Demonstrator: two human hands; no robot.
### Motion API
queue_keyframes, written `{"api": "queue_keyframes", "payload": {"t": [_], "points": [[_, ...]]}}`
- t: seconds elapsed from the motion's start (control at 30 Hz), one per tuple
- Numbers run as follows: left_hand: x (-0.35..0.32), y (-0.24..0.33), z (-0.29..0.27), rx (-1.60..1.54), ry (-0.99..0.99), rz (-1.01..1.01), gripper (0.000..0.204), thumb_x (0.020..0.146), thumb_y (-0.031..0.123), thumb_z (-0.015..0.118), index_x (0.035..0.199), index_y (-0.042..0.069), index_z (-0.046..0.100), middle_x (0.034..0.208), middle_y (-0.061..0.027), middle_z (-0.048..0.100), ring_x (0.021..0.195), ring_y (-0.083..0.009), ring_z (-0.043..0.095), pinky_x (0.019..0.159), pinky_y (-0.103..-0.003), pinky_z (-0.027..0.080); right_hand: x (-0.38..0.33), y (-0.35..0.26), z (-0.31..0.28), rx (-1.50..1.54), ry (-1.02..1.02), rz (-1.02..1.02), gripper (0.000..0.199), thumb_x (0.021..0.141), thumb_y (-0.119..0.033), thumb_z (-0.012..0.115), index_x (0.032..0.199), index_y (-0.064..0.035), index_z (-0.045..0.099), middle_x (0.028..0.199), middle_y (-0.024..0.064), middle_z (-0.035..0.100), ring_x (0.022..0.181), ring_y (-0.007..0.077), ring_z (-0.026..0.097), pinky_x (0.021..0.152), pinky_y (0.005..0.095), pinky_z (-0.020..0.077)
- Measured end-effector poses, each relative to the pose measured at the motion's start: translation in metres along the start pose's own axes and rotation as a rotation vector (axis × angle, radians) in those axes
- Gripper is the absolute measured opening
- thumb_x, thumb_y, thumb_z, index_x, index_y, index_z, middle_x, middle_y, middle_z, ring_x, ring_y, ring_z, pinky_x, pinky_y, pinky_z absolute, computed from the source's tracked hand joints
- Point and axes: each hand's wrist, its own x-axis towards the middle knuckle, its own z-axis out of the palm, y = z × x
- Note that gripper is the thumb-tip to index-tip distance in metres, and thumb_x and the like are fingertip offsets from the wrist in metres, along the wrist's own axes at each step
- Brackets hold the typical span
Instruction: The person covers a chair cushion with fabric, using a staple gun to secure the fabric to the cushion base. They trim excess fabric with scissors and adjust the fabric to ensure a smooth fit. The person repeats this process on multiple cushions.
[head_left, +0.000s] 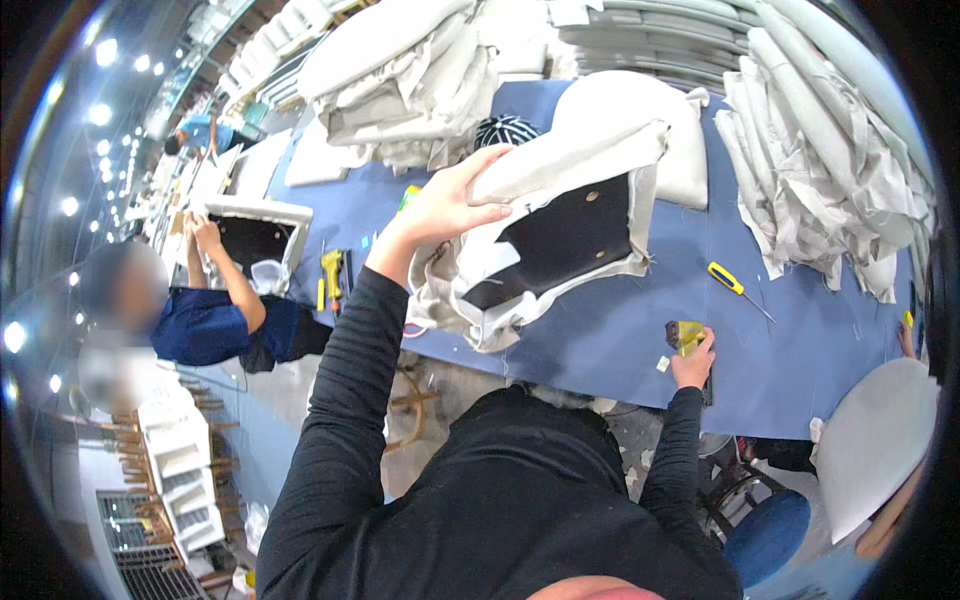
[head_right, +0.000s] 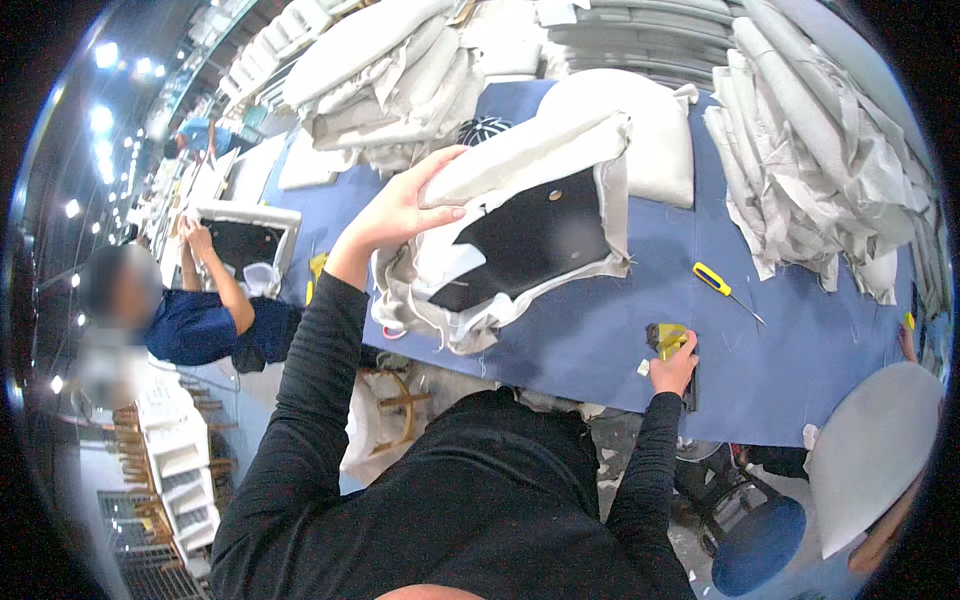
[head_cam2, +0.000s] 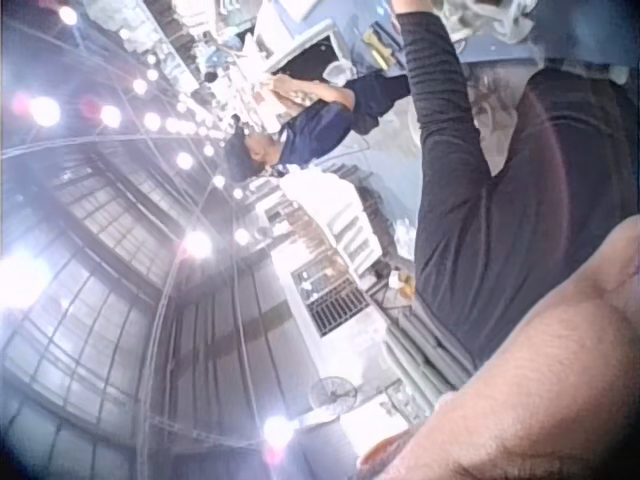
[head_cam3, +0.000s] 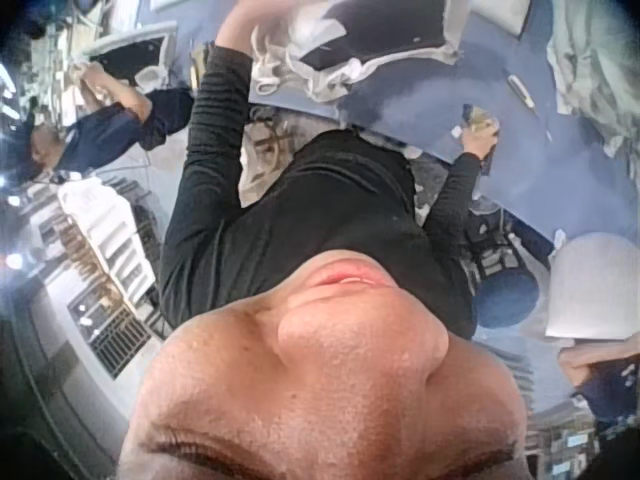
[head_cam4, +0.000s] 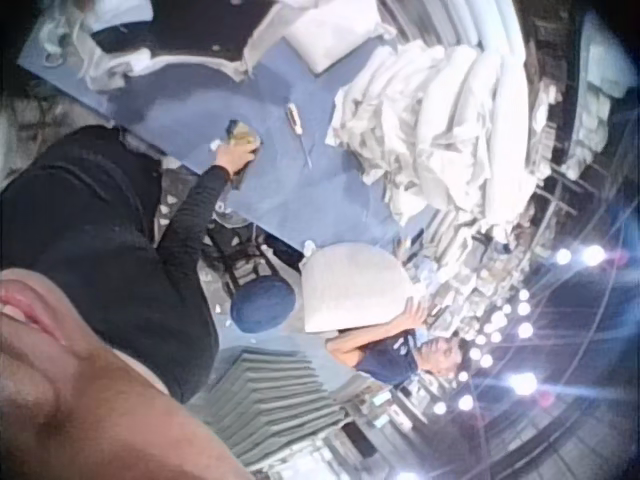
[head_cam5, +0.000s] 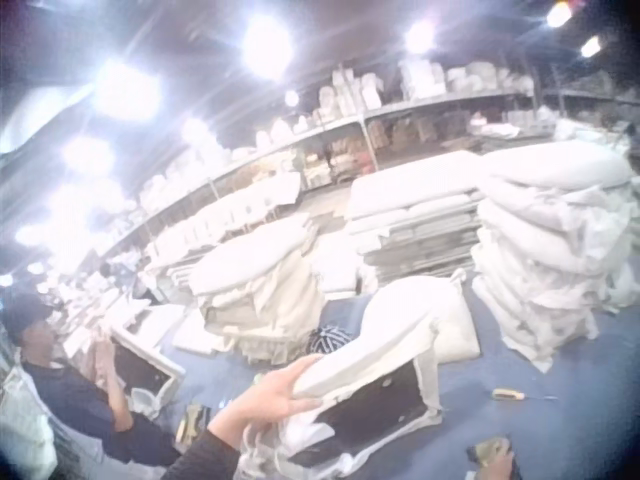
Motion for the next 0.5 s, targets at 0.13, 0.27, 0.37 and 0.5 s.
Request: {"api": "queue_keyframes", "payload": {"t": [0.13, 0.27, 0.37, 0.5], "points": [[0.02, -0.009, -0.009, 0.044, -0.013, 0.043, 0.056, 0.108, 0.034, 0.071, 0.152, 0.003, 0.059, 0.141, -0.0112, 0.069, 0.138, -0.0217, 0.061, 0.118, -0.037, 0.045, -0.015, -0.088, -0.048, 0.279, -0.088, -0.196, 0.066, 0.083, -0.008, 0.082, 0.145, -0.0065, 0.059, 0.127, 0.0233, 0.077, 0.119, 0.0368, 0.075, 0.102, 0.0455, 0.0572], [0.068, -0.025, -0.028, 0.063, -0.076, 0.013, 0.055, 0.119, 0.044, 0.045, 0.146, 0.001, 0.066, 0.137, -0.0132, 0.074, 0.13, -0.0213, 0.064, 0.115, -0.037, 0.046, -0.067, -0.223, -0.066, 0.707, -0.179, -0.501, 0.046, 0.089, -0.011, 0.084, 0.133, 0.0, 0.072, 0.126, 0.0179, 0.08, 0.115, 0.0228, 0.078, 0.099, 0.0358, 0.0589], [0.092, -0.025, -0.032, 0.079, -0.303, -0.158, 0.067, 0.118, 0.055, 0.039, 0.151, 0.003, 0.065, 0.149, -0.0143, 0.069, 0.134, -0.0246, 0.063, 0.118, -0.037, 0.043, -0.097, -0.307, -0.054, 0.971, -0.118, -0.683, 0.052, 0.09, -0.009, 0.083, 0.139, 0.0008, 0.069, 0.123, 0.0154, 0.081, 0.113, 0.0201, 0.078, 0.099, 0.0354, 0.0596], [0.093, -0.048, -0.033, 0.112, -0.25, -0.36, 0.072, 0.118, 0.061, 0.034, 0.157, 0.006, 0.061, 0.159, -0.0147, 0.062, 0.144, -0.0304, 0.058, 0.123, -0.039, 0.039, -0.116, -0.359, -0.031, 0.778, -0.054, -0.813, 0.055, 0.086, -0.007, 0.083, 0.139, -0.0034, 0.069, 0.122, 0.0205, 0.079, 0.111, 0.0338, 0.08, 0.097, 0.0392, 0.0606]]}}
